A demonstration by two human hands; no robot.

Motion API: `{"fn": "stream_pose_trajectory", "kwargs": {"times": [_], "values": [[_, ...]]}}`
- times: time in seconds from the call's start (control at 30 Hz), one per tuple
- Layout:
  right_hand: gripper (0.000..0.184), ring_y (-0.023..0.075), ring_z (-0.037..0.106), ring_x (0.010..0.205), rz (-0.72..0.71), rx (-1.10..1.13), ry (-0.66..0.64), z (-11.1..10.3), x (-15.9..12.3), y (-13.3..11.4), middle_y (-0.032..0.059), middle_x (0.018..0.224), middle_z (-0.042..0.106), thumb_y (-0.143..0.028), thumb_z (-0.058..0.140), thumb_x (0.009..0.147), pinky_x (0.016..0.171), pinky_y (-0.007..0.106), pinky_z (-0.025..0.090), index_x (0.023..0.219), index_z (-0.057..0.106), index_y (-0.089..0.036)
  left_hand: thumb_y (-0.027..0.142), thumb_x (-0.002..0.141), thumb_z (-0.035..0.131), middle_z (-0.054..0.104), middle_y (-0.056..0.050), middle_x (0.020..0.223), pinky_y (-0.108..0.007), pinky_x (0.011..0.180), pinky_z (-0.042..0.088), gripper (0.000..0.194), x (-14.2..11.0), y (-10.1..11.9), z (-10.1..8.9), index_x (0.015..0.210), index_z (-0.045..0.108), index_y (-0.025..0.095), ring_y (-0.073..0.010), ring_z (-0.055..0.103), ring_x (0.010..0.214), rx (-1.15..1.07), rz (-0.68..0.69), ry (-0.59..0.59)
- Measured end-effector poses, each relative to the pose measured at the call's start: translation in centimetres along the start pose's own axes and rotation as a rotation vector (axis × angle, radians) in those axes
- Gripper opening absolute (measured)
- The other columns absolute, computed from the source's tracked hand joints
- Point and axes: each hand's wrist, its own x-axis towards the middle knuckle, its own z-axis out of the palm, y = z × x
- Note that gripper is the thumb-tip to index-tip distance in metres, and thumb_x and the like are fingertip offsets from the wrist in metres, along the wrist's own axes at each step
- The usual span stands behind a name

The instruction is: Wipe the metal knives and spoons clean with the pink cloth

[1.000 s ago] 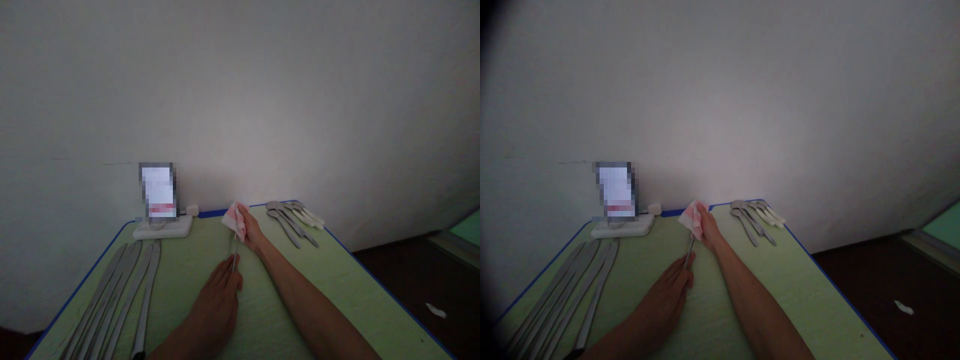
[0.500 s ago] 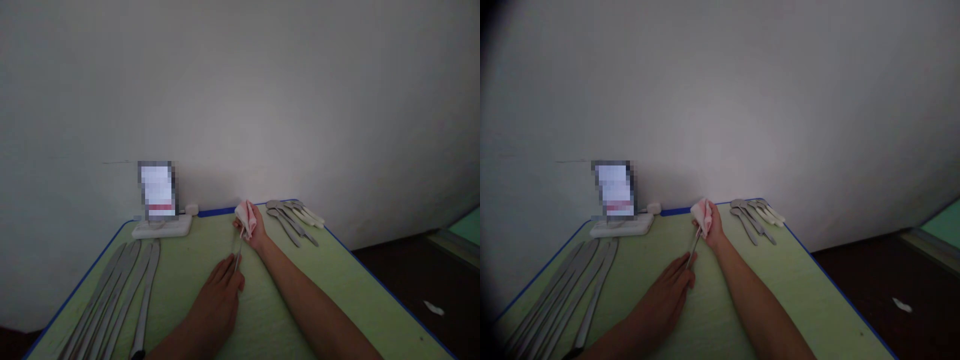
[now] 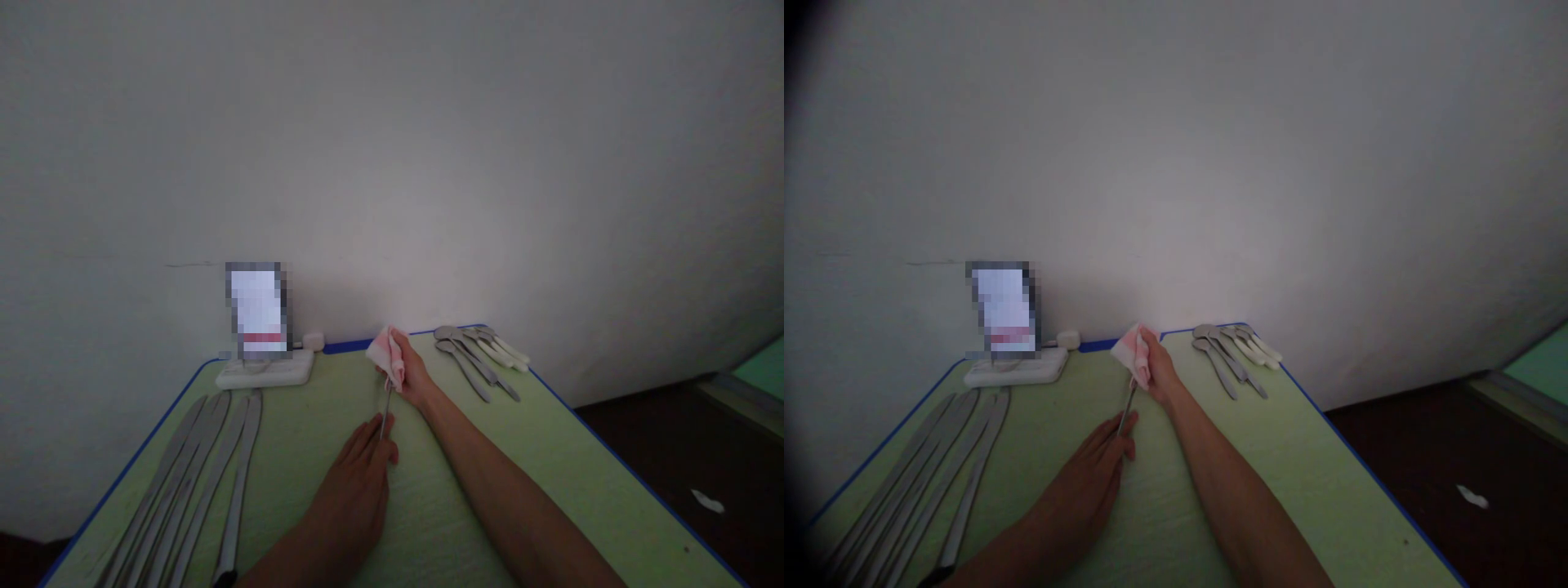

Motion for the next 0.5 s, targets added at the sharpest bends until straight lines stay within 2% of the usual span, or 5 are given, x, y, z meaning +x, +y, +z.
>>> {"fn": "stream_pose_trajectory", "kwargs": {"times": [0.2, 0.5], "values": [[0.033, 0.0102, 0.043, 0.037, -0.011, -0.179, -0.008, -0.07, 0.06, 0.53, -0.0028, 0.041, 0.049, -0.049, 0.057, 0.075, 0.036, 0.022, 0.034, 0.066, 0.056, -0.017, 0.001, 0.078, 0.034, 0.037, -0.012, 0.142, -0.048, 0.107, 0.032, 0.033, -0.14, 0.02, 0.33, 0.103, 0.05, 0.017, -0.0235, 0.03, 0.133, -0.012, -0.018, 0.021], [0.046, 0.0108, 0.04, 0.039, -0.036, -0.475, -0.064, -0.52, 0.13, 0.93, -0.0011, 0.041, 0.048, -0.059, 0.049, 0.075, 0.043, 0.025, 0.032, 0.057, 0.056, -0.017, 0.001, 0.077, 0.035, 0.04, -0.016, 0.139, -0.049, 0.104, 0.036, 0.039, -0.14, 0.19, 0.1, 0.112, 0.047, 0.015, -0.0256, 0.034, 0.131, 0.041, -0.025, 0.01]]}}
